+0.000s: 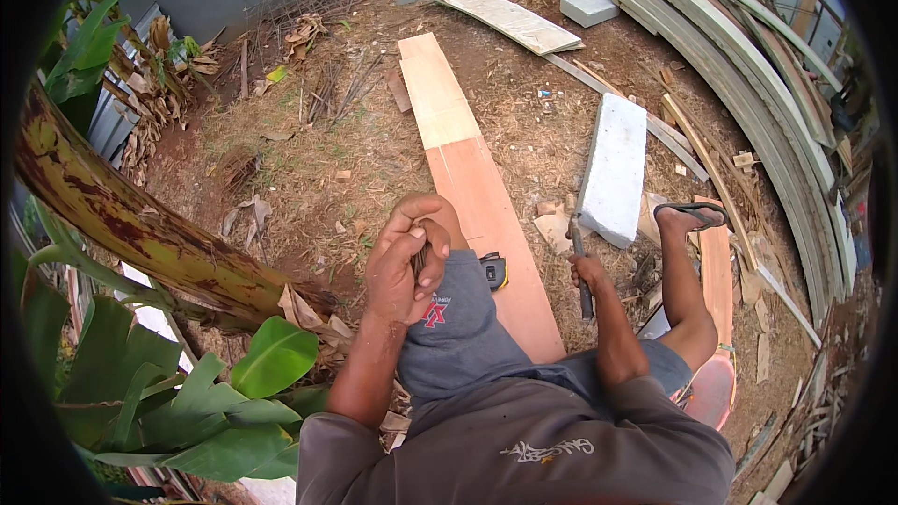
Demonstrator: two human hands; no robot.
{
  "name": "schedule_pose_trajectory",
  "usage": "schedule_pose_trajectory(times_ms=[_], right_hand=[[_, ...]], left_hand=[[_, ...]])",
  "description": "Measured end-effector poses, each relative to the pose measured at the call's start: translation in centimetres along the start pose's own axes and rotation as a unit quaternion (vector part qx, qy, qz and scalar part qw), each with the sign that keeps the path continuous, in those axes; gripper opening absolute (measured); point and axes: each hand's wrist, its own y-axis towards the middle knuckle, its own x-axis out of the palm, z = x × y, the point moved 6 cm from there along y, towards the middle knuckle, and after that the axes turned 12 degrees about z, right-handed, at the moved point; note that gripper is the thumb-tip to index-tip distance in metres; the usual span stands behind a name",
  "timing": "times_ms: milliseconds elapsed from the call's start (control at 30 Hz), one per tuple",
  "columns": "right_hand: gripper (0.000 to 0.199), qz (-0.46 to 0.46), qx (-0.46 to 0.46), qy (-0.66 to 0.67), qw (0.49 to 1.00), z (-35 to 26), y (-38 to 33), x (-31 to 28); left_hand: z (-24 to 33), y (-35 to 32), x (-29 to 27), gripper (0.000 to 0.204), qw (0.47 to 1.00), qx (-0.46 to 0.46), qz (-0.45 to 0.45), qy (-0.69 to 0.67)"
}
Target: The person measures and marks a wooden plank, then uses a hand saw to cut it. After cutting, they align the pieces and hammer nails to join them together.
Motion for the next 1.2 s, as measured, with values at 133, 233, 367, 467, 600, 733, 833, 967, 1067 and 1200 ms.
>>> schedule_pose_trajectory(times_ms=[133, 233, 367, 467, 600, 733, 833, 967, 1067, 1200], right_hand=[[0.03, -0.046, -0.16, 0.152, 0.974, -15.2, -8.1, -2.4], [0.037, -0.11, -0.266, 0.226, 0.931, -23.7, -16.0, -3.8], [0.043, -0.142, -0.314, 0.219, 0.913, -28.0, -23.4, -4.0], [0.039, -0.17, -0.35, 0.213, 0.896, -28.6, -26.0, -3.3], [0.041, -0.174, -0.362, 0.209, 0.892, -28.6, -25.6, -2.3], [0.045, -0.087, -0.427, 0.163, 0.885, -30.6, -23.6, -2.1], [0.049, -0.041, -0.464, 0.125, 0.876, -33.5, -21.6, -2.2], [0.046, -0.064, -0.491, 0.115, 0.861, -38.7, -17.3, -1.4], [0.043, -0.043, -0.529, 0.075, 0.845, -41.7, -12.7, 1.6], [0.044, -0.03, -0.571, 0.055, 0.818, -43.3, -5.8, 6.8]], left_hand=[[-1.8, 4.8, 4.8, 0.043, 0.996, -0.056, -0.055, 0.034], [-5.0, 6.0, 8.2, 0.046, 0.987, -0.122, -0.091, 0.04], [-8.6, 5.8, 11.2, 0.062, 0.977, -0.117, -0.1, 0.145], [-9.9, 5.7, 12.7, 0.062, 0.969, -0.064, -0.117, 0.208], [-10.4, 6.2, 13.2, 0.056, 0.957, -0.05, -0.15, 0.241], [-9.4, 9.1, 13.2, 0.067, 0.941, -0.044, -0.197, 0.271], [-7.4, 12.8, 13.0, 0.061, 0.923, -0.023, -0.224, 0.311], [-4.6, 19.6, 11.9, 0.045, 0.855, 0.062, -0.234, 0.459], [-4.5, 24.9, 11.0, 0.031, 0.821, 0.128, -0.217, 0.513], [-6.6, 33.0, 8.0, 0.028, 0.828, 0.18, -0.174, 0.502]])
